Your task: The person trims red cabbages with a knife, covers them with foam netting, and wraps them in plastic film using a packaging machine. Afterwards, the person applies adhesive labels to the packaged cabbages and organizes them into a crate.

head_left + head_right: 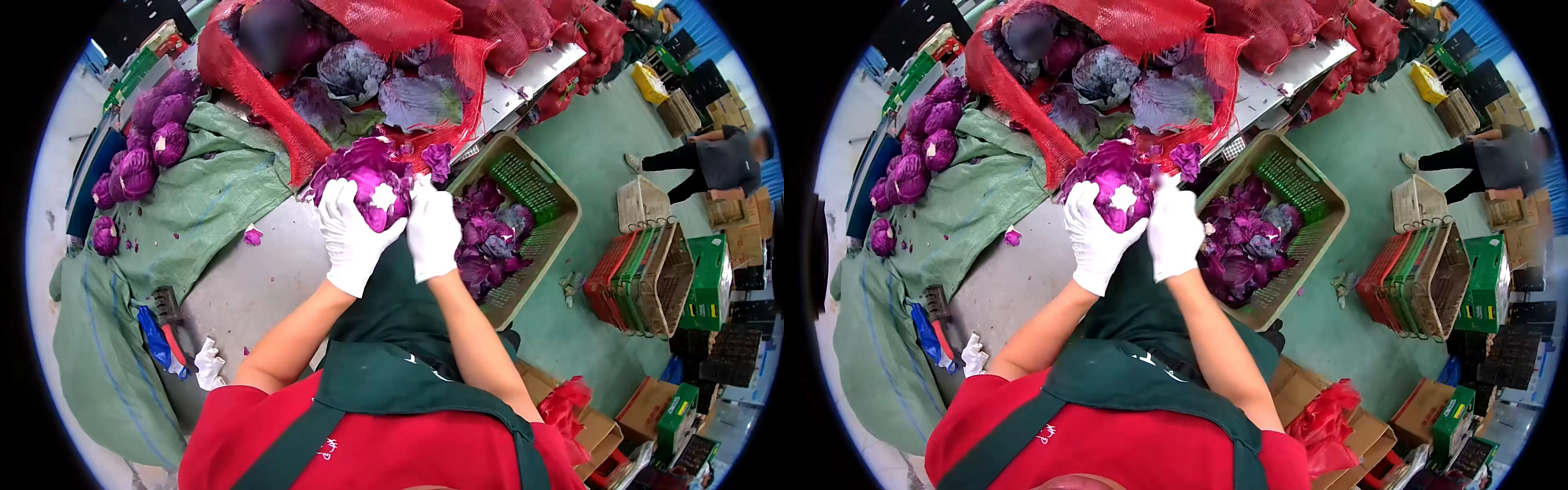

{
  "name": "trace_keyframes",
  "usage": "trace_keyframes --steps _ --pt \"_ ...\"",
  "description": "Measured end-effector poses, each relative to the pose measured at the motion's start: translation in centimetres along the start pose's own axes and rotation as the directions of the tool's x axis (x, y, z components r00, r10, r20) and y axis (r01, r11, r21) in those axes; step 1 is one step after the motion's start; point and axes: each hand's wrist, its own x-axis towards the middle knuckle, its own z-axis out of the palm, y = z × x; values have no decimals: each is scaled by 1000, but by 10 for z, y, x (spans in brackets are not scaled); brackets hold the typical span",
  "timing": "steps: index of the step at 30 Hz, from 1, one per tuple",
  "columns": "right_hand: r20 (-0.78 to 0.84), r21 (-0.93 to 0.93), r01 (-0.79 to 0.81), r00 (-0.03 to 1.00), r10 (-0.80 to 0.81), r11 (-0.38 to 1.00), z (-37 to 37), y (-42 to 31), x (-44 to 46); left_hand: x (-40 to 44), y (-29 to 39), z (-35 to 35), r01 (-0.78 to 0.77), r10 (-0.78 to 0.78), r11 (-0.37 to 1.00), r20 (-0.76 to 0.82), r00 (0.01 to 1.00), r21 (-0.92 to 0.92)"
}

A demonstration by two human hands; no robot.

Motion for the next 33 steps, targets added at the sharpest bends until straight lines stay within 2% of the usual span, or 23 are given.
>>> trace_keyframes --steps 1,2,3,6,7,8,9,11,14,16,17,18,19,20,21,22,23,25,27,28,29,32,33 --pt "-10 -4 -77 997 77 997 8 17 6 -4 2 -1 -3 3 1000 -25 1000 -1" --pt "-103 -32 105 989 -108 994 16 39 11 -4 0 -2 -17 16 1000 -37 999 -19" --pt "-31 206 6 1000 0 978 -9 20 13 -4 -2 -1 -2 1 999 -20 1000 -52" --pt "175 335 -130 982 74 933 -34 -20 11 1 -2 -2 48 -48 999 36 998 13" --pt "105 386 -17 994 -25 922 -40 -26 18 4 1 -5 2 -2 1000 54 999 -10" --pt "84 298 15 996 -42 954 -30 -21 21 4 2 -7 -41 40 999 65 997 13" --pt "194 291 -25 981 -33 956 -29 -15 28 9 3 -11 -68 71 997 87 994 -38" --pt "319 426 -45 942 -103 903 -22 3 39 9 -3 -9 -53 61 994 81 995 -97" --pt "336 406 -80 939 -67 910 -26 7 42 14 -7 -2 -65 76 993 112 991 -93" --pt "296 377 -6 948 -114 926 -19 7 39 15 -10 -6 -54 66 995 142 988 -88" --pt "201 339 107 962 -183 935 -17 11 38 12 -15 2 -133 139 989 86 987 -72" --pt "125 107 400 903 -411 910 -11 20 36 12 -8 3 -97 102 993 70 992 -68" --pt "137 98 377 912 -387 921 -18 18 36 8 -1 1 -37 40 999 113 993 -29" --pt "53 218 317 941 -336 923 -22 14 34 11 0 1 -46 48 999 121 992 -17" --pt "13 111 382 923 -385 918 -8 25 37 11 2 1 -17 13 1000 166 986 24" --pt "-7 189 222 974 -225 957 -10 24 38 12 -4 4 -16 11 999 169 986 31" --pt "49 97 65 996 -70 993 7 43 36 9 -7 8 -39 36 999 115 993 25" --pt "127 199 -45 992 20 979 22 74 25 5 -14 1 -17 18 1000 101 995 -17" --pt "163 624 -201 979 126 755 9 49 15 7 -18 -6 18 -12 999 135 991 -39" --pt "283 724 -307 949 140 618 3 30 15 8 -18 -6 32 -24 998 133 991 -59" --pt "278 739 -239 960 38 629 1 20 15 7 -17 -6 45 -34 995 128 991 -85" --pt "424 580 -265 905 -8 770 -10 3 36 8 -17 -10 -5 18 997 162 987 -82" --pt "466 645 -315 884 -32 697 -10 -1 41 9 -18 -11 -39 51 996 175 983 -74"
